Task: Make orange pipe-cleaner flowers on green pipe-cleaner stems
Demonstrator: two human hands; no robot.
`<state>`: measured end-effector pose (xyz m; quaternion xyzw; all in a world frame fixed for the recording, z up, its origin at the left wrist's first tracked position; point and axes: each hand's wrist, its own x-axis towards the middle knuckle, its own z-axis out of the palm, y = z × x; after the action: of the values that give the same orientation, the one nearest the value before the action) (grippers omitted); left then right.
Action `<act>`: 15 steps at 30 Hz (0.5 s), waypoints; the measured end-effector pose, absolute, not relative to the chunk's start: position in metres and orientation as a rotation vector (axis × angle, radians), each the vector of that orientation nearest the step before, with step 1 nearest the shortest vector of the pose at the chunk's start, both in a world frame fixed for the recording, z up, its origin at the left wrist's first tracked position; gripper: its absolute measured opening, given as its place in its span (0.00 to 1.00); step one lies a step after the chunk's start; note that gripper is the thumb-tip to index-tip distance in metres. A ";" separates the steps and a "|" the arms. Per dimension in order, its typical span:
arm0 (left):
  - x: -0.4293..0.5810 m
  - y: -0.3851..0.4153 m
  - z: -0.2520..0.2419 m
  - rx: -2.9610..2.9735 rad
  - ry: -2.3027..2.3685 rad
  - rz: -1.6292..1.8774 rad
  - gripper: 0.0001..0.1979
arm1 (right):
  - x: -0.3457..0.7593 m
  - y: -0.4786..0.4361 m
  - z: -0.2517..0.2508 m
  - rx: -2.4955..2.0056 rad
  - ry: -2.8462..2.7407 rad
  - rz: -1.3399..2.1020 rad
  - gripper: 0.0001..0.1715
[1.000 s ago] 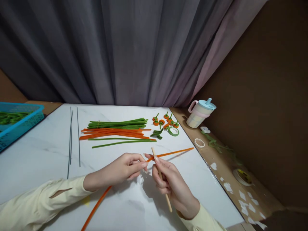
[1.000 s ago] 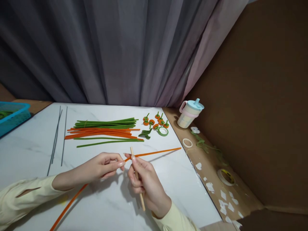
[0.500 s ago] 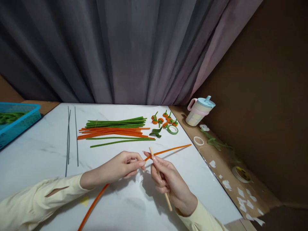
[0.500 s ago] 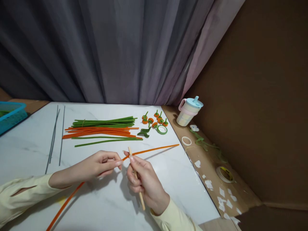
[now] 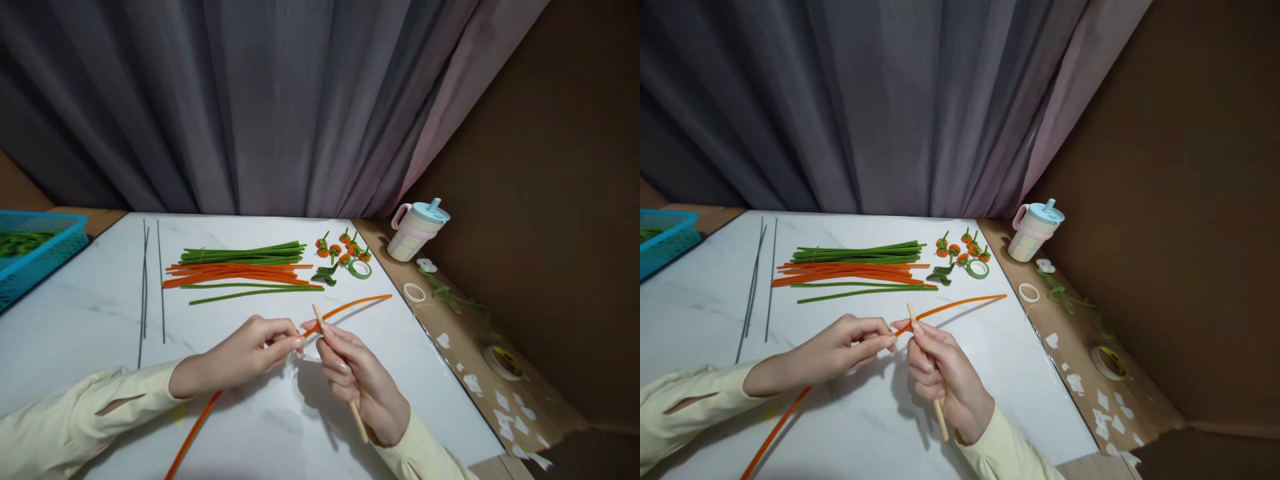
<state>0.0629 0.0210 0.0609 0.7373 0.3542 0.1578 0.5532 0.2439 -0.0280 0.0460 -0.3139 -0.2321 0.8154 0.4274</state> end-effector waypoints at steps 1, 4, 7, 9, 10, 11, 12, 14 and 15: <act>0.063 0.022 0.062 1.731 0.827 0.373 0.17 | 0.245 -0.027 0.047 -0.776 -0.583 2.034 0.13; 0.060 0.027 0.070 1.551 0.804 0.277 0.19 | 0.250 -0.023 0.051 -0.807 -0.609 1.949 0.13; 0.053 0.036 0.079 1.478 0.826 0.136 0.21 | 0.262 -0.017 0.055 -0.895 -0.657 1.804 0.13; 0.045 0.041 0.080 1.581 0.889 0.099 0.21 | 0.274 -0.014 0.056 -1.001 -0.783 1.763 0.15; 0.041 0.043 0.079 1.673 0.943 0.113 0.20 | 0.281 -0.015 0.056 -1.077 -0.892 1.768 0.19; 0.037 0.045 0.075 1.797 1.004 0.153 0.20 | 0.289 -0.016 0.056 -1.163 -1.035 1.781 0.22; 0.032 0.046 0.070 1.939 1.056 0.211 0.20 | 0.298 -0.018 0.056 -1.249 -1.205 1.777 0.23; 0.023 0.047 0.057 2.157 1.149 0.275 0.18 | 0.319 -0.023 0.058 -1.408 -1.597 1.635 0.23; 0.020 0.046 0.050 2.227 1.167 0.278 0.17 | 0.331 -0.025 0.059 -1.486 -1.814 1.484 0.23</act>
<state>0.0196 0.0462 0.0500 0.8395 0.4399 0.1049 0.3011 0.3313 -0.0253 0.0590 -0.5264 -0.6427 0.5260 0.1822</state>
